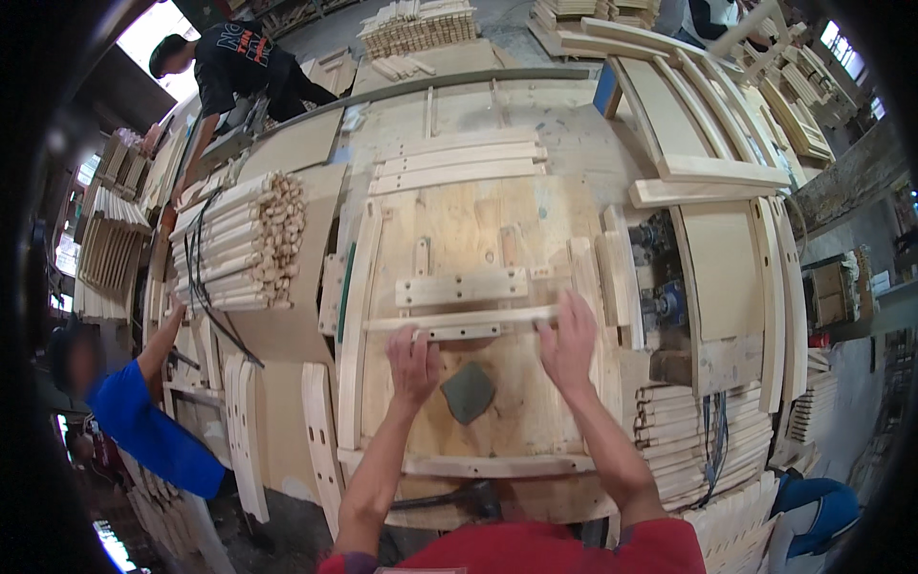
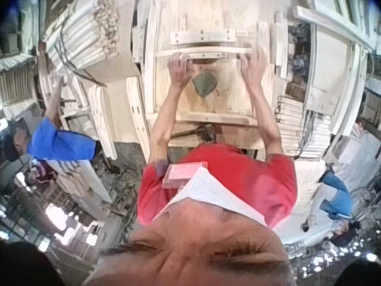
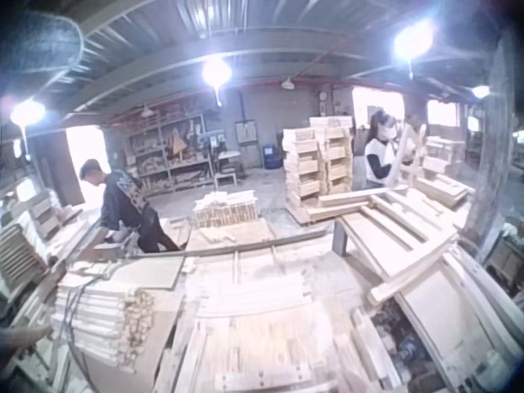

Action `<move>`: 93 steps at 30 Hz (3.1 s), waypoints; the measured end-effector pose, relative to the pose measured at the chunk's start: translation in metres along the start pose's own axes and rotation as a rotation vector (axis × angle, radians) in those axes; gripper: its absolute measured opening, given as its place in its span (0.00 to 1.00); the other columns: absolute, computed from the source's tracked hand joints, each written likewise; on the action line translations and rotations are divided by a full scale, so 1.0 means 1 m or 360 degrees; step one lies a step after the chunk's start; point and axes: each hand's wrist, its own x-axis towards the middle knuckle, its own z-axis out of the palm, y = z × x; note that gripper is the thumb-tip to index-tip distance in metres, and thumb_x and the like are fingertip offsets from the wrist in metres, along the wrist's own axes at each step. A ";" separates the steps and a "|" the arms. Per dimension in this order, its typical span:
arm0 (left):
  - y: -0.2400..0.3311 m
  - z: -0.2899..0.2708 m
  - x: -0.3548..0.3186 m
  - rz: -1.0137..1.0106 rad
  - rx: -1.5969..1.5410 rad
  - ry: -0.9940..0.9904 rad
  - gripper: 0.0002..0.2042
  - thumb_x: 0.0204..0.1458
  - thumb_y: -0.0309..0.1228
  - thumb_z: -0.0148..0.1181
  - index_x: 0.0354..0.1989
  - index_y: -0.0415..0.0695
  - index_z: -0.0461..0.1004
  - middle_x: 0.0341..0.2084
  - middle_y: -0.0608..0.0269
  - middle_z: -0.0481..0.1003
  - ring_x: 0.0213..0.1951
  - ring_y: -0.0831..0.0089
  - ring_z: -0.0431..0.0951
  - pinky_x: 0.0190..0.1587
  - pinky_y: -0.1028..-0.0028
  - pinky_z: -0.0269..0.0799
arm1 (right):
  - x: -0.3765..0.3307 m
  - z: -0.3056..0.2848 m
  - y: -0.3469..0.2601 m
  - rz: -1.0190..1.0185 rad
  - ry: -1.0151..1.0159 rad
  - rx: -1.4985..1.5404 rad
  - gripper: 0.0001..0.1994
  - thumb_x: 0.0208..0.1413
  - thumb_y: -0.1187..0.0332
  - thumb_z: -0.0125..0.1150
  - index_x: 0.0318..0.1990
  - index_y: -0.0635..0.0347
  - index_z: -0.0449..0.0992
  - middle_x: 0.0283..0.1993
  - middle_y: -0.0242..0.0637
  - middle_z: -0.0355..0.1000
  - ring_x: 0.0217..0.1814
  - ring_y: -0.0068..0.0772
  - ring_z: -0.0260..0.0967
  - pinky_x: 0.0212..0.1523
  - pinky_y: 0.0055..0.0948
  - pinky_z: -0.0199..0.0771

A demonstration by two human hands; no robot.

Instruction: The person assembles wooden chair frames on a workbench in a factory setting. They repeatedly pick up wooden components, align them, and use a hammer to secure the joints. The person works on multiple frames sequentially, moving completed units aside and starting new ones.

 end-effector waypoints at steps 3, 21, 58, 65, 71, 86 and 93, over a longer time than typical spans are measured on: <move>0.002 -0.002 -0.021 -0.0048 0.0039 0.0003 0.18 0.62 0.38 0.57 0.55 0.40 0.70 0.57 0.42 0.66 0.61 0.42 0.65 0.64 0.41 0.58 | 0.123 0.068 0.009 -0.0219 -0.0019 0.0141 0.28 0.56 0.74 0.61 0.66 0.66 0.67 0.66 0.53 0.67 0.68 0.57 0.63 0.68 0.48 0.63; -0.013 0.010 -0.041 -0.0373 0.0050 -0.0297 0.26 0.67 0.49 0.46 0.64 0.42 0.62 0.67 0.35 0.55 0.68 0.36 0.56 0.69 0.36 0.43 | 0.437 0.256 0.016 -0.0197 -0.1336 -0.0613 0.35 0.47 0.41 0.71 0.59 0.52 0.77 0.52 0.44 0.79 0.59 0.49 0.74 0.58 0.47 0.73; -0.005 0.010 -0.026 -0.0374 0.0131 -0.0047 0.28 0.63 0.45 0.55 0.66 0.42 0.64 0.68 0.38 0.58 0.70 0.41 0.58 0.70 0.36 0.46 | 0.213 0.124 -0.008 -0.0036 -0.1451 0.0082 0.21 0.62 0.44 0.56 0.38 0.49 0.86 0.26 0.39 0.78 0.32 0.39 0.78 0.38 0.38 0.75; -0.002 0.012 -0.018 -0.0337 0.0148 -0.0033 0.26 0.63 0.44 0.53 0.64 0.40 0.64 0.68 0.36 0.57 0.69 0.39 0.58 0.69 0.35 0.47 | 0.203 0.132 -0.005 -0.0243 -0.1313 -0.0114 0.22 0.64 0.45 0.49 0.42 0.46 0.85 0.30 0.37 0.81 0.37 0.45 0.80 0.45 0.39 0.77; -0.004 0.005 -0.021 -0.0353 0.0194 -0.0097 0.27 0.62 0.43 0.54 0.65 0.40 0.63 0.69 0.37 0.56 0.70 0.40 0.57 0.70 0.35 0.46 | 0.203 0.137 -0.016 -0.0041 -0.1424 -0.0090 0.19 0.63 0.48 0.50 0.42 0.45 0.86 0.35 0.40 0.82 0.42 0.48 0.80 0.46 0.43 0.77; 0.026 0.049 0.119 0.0115 -0.0172 -0.0108 0.31 0.59 0.42 0.61 0.67 0.39 0.64 0.67 0.44 0.62 0.70 0.47 0.59 0.70 0.42 0.50 | -0.015 -0.016 0.004 0.0456 0.0165 -0.0339 0.33 0.55 0.60 0.68 0.64 0.68 0.67 0.62 0.57 0.67 0.63 0.60 0.64 0.66 0.53 0.60; 0.048 0.123 0.217 0.0235 -0.0310 -0.0985 0.31 0.56 0.40 0.63 0.68 0.45 0.65 0.62 0.50 0.69 0.64 0.51 0.66 0.65 0.50 0.60 | -0.091 -0.037 -0.002 0.1063 -0.0281 -0.0575 0.37 0.59 0.61 0.62 0.71 0.69 0.55 0.59 0.59 0.67 0.53 0.62 0.70 0.50 0.56 0.72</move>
